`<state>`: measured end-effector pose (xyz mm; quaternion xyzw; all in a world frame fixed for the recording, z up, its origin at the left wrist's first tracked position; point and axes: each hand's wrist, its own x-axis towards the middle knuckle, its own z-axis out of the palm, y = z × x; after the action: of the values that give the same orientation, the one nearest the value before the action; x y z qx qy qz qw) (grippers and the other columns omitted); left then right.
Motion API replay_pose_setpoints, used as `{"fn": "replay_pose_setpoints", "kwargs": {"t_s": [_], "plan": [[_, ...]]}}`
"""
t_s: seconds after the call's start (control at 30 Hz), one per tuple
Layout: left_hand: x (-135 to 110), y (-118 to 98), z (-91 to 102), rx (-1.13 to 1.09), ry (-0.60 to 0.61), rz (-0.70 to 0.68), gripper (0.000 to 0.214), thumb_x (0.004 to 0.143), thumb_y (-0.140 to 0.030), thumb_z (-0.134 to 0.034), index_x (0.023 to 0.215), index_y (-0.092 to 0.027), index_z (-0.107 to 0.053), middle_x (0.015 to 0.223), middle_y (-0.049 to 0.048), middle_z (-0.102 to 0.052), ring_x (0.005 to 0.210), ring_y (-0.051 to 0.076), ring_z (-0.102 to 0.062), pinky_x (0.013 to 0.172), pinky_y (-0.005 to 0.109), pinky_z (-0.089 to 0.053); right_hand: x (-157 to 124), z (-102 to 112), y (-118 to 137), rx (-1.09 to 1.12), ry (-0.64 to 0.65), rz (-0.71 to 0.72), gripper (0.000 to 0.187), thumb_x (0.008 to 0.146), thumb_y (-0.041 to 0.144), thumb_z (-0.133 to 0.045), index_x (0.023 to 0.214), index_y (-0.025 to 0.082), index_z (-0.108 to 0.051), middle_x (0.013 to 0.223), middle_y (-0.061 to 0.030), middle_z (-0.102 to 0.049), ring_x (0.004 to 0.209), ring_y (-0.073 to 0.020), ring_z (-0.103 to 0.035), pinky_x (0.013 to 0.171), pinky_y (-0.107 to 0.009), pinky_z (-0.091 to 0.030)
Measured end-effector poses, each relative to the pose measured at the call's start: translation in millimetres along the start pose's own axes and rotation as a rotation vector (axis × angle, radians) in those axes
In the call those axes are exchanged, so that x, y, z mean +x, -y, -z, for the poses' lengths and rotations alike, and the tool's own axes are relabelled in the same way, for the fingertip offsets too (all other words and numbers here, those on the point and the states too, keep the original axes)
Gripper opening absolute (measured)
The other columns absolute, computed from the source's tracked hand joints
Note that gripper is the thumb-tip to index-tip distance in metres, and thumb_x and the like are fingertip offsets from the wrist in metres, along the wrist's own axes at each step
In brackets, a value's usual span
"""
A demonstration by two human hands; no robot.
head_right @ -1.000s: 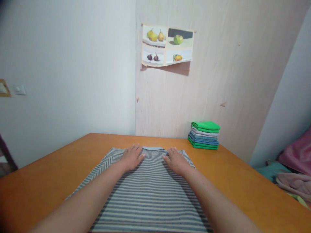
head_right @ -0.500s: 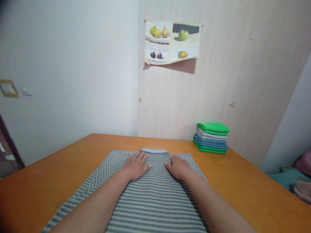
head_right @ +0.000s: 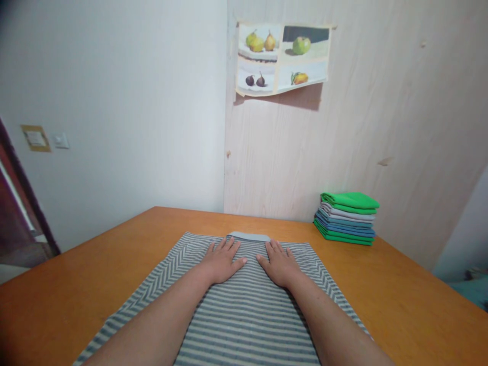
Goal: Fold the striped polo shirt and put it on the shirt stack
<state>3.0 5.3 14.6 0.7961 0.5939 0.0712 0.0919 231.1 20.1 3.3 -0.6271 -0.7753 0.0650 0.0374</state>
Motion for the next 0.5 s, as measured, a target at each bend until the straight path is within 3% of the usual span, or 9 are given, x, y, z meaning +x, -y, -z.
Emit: {"fn": "replay_pose_setpoints", "kwargs": {"t_s": [0.3, 0.5], "plan": [[-0.5, 0.4, -0.2, -0.002, -0.005, -0.010, 0.091, 0.088, -0.080, -0.016, 0.158, -0.023, -0.026, 0.166, 0.0097, -0.011, 0.153, 0.035, -0.007, 0.118, 0.066, -0.006, 6.6, -9.7, -8.7, 0.071, -0.063, 0.012, 0.083, 0.095, 0.068, -0.025, 0.158, 0.013, -0.026, 0.165, -0.0121, -0.019, 0.153, -0.0289, -0.013, 0.122, -0.054, -0.011], [-1.2, 1.4, -2.6, 0.001, -0.086, -0.023, 0.083, 0.090, -0.076, -0.025, 0.154, -0.024, -0.034, 0.165, 0.0117, -0.020, 0.152, 0.036, -0.013, 0.118, 0.064, -0.012, -0.2, -0.7, -20.6, 0.379, -0.225, 0.051, 0.067, 0.094, 0.054, -0.044, 0.145, 0.010, -0.050, 0.156, -0.0167, -0.041, 0.147, -0.0291, -0.032, 0.121, -0.045, -0.021]]}}
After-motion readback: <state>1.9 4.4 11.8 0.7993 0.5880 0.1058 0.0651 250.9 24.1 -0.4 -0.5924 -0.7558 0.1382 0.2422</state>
